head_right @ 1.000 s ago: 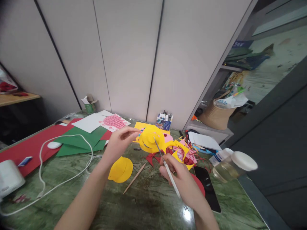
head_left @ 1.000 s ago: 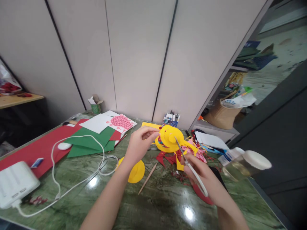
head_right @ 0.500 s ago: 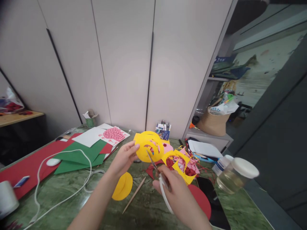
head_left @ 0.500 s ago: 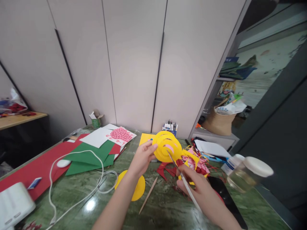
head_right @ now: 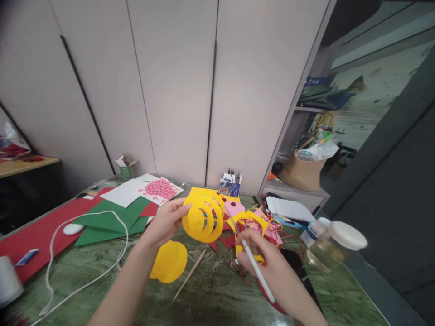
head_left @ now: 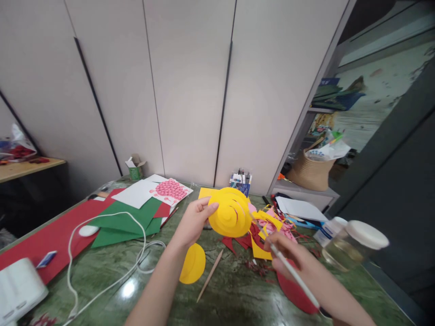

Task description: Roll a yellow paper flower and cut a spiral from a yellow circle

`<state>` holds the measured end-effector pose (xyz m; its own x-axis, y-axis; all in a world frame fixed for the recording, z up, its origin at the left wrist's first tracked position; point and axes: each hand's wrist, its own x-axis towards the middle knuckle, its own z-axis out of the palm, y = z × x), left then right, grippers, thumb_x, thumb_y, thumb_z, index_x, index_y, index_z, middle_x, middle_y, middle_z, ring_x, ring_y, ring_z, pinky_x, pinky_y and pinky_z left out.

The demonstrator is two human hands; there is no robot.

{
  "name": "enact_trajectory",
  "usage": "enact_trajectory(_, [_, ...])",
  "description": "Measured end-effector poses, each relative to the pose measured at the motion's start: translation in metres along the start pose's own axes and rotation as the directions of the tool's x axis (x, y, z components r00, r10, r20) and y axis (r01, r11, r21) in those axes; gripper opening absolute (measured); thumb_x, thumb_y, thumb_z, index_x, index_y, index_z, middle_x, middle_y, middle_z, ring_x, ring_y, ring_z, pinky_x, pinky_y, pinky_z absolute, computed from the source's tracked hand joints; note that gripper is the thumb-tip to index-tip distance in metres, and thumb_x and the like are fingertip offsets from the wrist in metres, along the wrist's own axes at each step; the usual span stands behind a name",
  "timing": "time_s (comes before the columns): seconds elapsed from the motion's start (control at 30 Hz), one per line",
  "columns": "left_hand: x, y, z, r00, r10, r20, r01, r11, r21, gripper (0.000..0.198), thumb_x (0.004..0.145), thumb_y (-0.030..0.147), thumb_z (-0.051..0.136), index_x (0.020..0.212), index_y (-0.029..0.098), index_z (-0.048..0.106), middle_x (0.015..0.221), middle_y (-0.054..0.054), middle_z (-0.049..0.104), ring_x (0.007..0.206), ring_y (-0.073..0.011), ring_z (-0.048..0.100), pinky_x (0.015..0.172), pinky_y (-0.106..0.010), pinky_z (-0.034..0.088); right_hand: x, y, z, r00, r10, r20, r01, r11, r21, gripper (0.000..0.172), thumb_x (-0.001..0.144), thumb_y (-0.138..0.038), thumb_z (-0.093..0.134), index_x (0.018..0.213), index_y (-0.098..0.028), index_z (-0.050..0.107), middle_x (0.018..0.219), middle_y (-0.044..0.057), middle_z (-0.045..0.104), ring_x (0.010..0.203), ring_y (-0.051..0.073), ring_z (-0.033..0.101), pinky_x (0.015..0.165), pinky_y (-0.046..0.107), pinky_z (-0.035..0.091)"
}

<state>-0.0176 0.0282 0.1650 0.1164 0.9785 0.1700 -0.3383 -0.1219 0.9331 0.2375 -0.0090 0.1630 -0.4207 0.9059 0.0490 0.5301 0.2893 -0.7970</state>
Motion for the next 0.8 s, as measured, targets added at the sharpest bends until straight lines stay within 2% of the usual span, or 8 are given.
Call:
enact_trajectory(0.07, [-0.003,0.002,0.000,0.991,-0.089,0.096,0.092,0.995,-0.029,0.028,0.075,0.033,0.065,0.094,0.012,0.067,0.081,-0.007,0.069,0.067,-0.0143,0.062,0.062,-0.023,0.048,0.005,0.001,-0.001,0.993,-0.011,-0.119,0.028,0.989,0.143,0.017,0.086,-0.040,0.049,0.088,-0.023,0.048,0.072,-0.003,0.051,0.057,0.013,0.045,0.053,0.023,0.038])
enact_trajectory(0.17, [-0.005,0.000,0.002,0.961,-0.188,0.202,0.196,0.980,-0.023,0.025,0.074,0.032,0.067,0.089,0.012,0.068,0.077,-0.005,0.068,0.063,-0.0106,0.059,0.061,-0.020,0.047,0.013,0.000,0.001,0.955,0.009,-0.296,0.074,0.961,0.268,0.020,0.083,-0.040,0.055,0.087,-0.022,0.047,0.066,-0.004,0.049,0.055,0.012,0.047,0.053,0.023,0.039])
enact_trajectory(0.27, [-0.006,-0.005,0.005,0.931,-0.249,0.268,0.248,0.968,0.038,0.026,0.075,0.033,0.065,0.091,0.013,0.068,0.077,-0.005,0.067,0.066,-0.0109,0.059,0.063,-0.020,0.046,0.017,-0.002,0.005,0.937,-0.033,-0.347,0.171,0.911,0.376,0.027,0.077,-0.039,0.064,0.086,-0.021,0.047,0.084,0.001,0.057,0.070,0.015,0.056,0.068,0.027,0.044])
enact_trajectory(0.33, [-0.005,-0.007,0.008,0.914,-0.277,0.296,0.261,0.961,0.091,0.028,0.076,0.035,0.064,0.094,0.013,0.068,0.079,-0.006,0.067,0.069,-0.0127,0.059,0.064,-0.022,0.046,0.018,-0.003,0.006,0.942,-0.005,-0.334,0.156,0.890,0.428,0.030,0.072,-0.038,0.069,0.083,-0.020,0.048,0.080,0.000,0.057,0.066,0.014,0.054,0.063,0.026,0.044])
enact_trajectory(0.4, [-0.005,-0.007,0.012,0.919,-0.277,0.282,0.239,0.957,0.162,0.029,0.077,0.036,0.061,0.094,0.014,0.068,0.080,-0.006,0.067,0.070,-0.0139,0.059,0.064,-0.024,0.046,0.018,-0.004,0.007,0.946,0.036,-0.322,0.118,0.887,0.447,0.032,0.068,-0.037,0.073,0.079,-0.019,0.048,0.070,-0.003,0.054,0.059,0.011,0.050,0.055,0.023,0.040])
enact_trajectory(0.5, [-0.006,-0.004,0.020,0.955,-0.202,0.219,0.125,0.939,0.320,0.025,0.079,0.035,0.057,0.091,0.016,0.069,0.081,-0.004,0.068,0.073,-0.0153,0.059,0.067,-0.025,0.045,0.018,-0.004,0.006,0.942,0.059,-0.329,0.100,0.889,0.446,0.034,0.065,-0.036,0.075,0.075,-0.019,0.048,0.065,-0.004,0.053,0.055,0.010,0.046,0.050,0.021,0.037])
enact_trajectory(0.63, [-0.011,-0.002,0.029,0.994,-0.014,0.107,-0.042,0.865,0.500,0.023,0.080,0.030,0.055,0.095,0.020,0.070,0.087,-0.004,0.069,0.080,-0.0188,0.061,0.070,-0.027,0.046,0.019,-0.004,0.006,0.931,0.056,-0.362,0.114,0.895,0.431,0.031,0.067,-0.034,0.073,0.076,-0.018,0.048,0.065,-0.003,0.054,0.056,0.010,0.049,0.052,0.022,0.039])
enact_trajectory(0.8, [-0.016,-0.007,0.032,0.983,0.180,0.046,-0.169,0.764,0.623,0.034,0.081,0.025,0.053,0.113,0.028,0.063,0.110,-0.004,0.066,0.096,-0.0215,0.060,0.084,-0.033,0.046,0.020,-0.003,0.011,0.910,0.050,-0.412,0.133,0.906,0.403,0.029,0.068,-0.034,0.072,0.076,-0.018,0.049,0.063,-0.003,0.053,0.054,0.010,0.048,0.051,0.022,0.040])
